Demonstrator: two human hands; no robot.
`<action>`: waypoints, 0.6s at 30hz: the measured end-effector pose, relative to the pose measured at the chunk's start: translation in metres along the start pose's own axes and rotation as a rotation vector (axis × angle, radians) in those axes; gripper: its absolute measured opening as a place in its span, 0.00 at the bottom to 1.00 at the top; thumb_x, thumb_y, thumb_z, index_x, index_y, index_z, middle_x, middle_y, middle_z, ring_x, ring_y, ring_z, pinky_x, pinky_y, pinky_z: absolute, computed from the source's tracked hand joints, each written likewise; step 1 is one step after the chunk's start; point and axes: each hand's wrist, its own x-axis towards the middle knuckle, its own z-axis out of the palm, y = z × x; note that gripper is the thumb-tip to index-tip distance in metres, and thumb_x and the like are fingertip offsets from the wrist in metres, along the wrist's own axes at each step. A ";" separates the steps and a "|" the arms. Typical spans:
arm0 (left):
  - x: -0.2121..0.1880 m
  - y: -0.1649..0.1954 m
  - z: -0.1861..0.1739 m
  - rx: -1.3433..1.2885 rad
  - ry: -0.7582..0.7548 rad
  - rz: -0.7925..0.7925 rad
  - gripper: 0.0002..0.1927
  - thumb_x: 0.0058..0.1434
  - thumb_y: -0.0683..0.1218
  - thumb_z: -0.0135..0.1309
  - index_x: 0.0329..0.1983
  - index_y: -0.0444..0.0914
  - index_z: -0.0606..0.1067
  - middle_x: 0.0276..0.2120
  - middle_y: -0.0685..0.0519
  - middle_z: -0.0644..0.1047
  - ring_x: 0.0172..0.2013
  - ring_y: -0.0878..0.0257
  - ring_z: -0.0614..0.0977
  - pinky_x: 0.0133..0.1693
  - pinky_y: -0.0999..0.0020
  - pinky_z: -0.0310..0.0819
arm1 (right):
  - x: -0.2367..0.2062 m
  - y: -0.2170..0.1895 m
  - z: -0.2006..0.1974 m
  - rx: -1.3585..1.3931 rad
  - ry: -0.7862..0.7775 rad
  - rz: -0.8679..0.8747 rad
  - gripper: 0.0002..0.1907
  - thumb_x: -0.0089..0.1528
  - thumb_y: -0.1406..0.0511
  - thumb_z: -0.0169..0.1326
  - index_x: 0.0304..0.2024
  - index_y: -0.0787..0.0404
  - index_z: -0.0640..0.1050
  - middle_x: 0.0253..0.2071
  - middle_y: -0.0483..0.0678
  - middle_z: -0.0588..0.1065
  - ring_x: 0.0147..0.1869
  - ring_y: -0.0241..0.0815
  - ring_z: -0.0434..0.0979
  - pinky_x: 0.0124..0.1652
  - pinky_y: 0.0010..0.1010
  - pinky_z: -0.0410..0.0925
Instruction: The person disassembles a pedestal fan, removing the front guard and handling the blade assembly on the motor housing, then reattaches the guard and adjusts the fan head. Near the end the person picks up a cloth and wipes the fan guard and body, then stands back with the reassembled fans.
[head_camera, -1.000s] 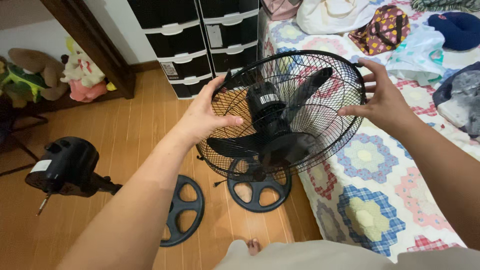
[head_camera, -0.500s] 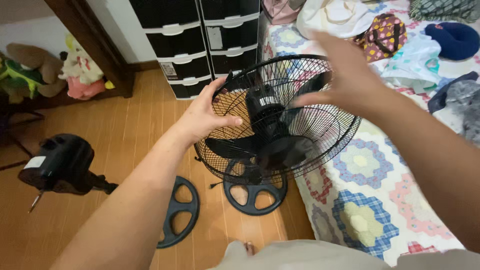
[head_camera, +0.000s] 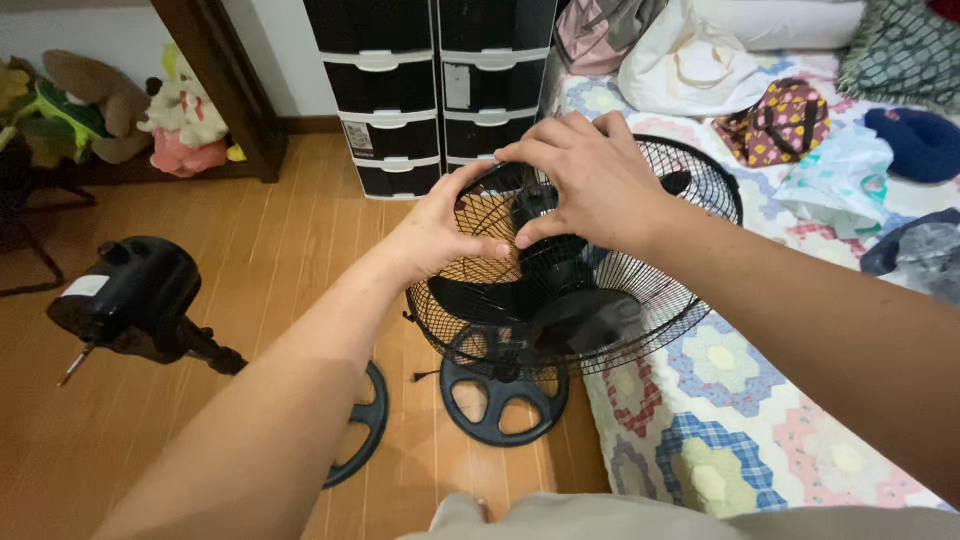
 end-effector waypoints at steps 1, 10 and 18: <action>0.000 0.000 -0.003 0.027 -0.003 -0.010 0.58 0.42 0.47 0.77 0.75 0.43 0.59 0.70 0.44 0.65 0.71 0.53 0.65 0.69 0.61 0.58 | -0.001 -0.001 0.001 -0.001 0.002 0.001 0.50 0.39 0.41 0.70 0.62 0.46 0.73 0.55 0.41 0.74 0.62 0.45 0.69 0.56 0.44 0.57; -0.094 -0.085 -0.014 -0.597 0.496 -0.774 0.52 0.60 0.80 0.26 0.80 0.48 0.44 0.80 0.57 0.42 0.78 0.59 0.42 0.72 0.46 0.30 | -0.008 0.025 0.001 0.099 0.007 -0.072 0.58 0.45 0.38 0.66 0.72 0.55 0.65 0.68 0.61 0.66 0.69 0.59 0.62 0.62 0.53 0.58; -0.132 -0.163 0.077 -0.918 0.484 -0.853 0.46 0.64 0.75 0.23 0.80 0.47 0.43 0.79 0.59 0.43 0.77 0.65 0.39 0.72 0.47 0.28 | -0.077 0.106 0.003 0.519 -0.056 0.621 0.29 0.68 0.47 0.49 0.62 0.57 0.77 0.53 0.49 0.79 0.60 0.43 0.76 0.58 0.35 0.64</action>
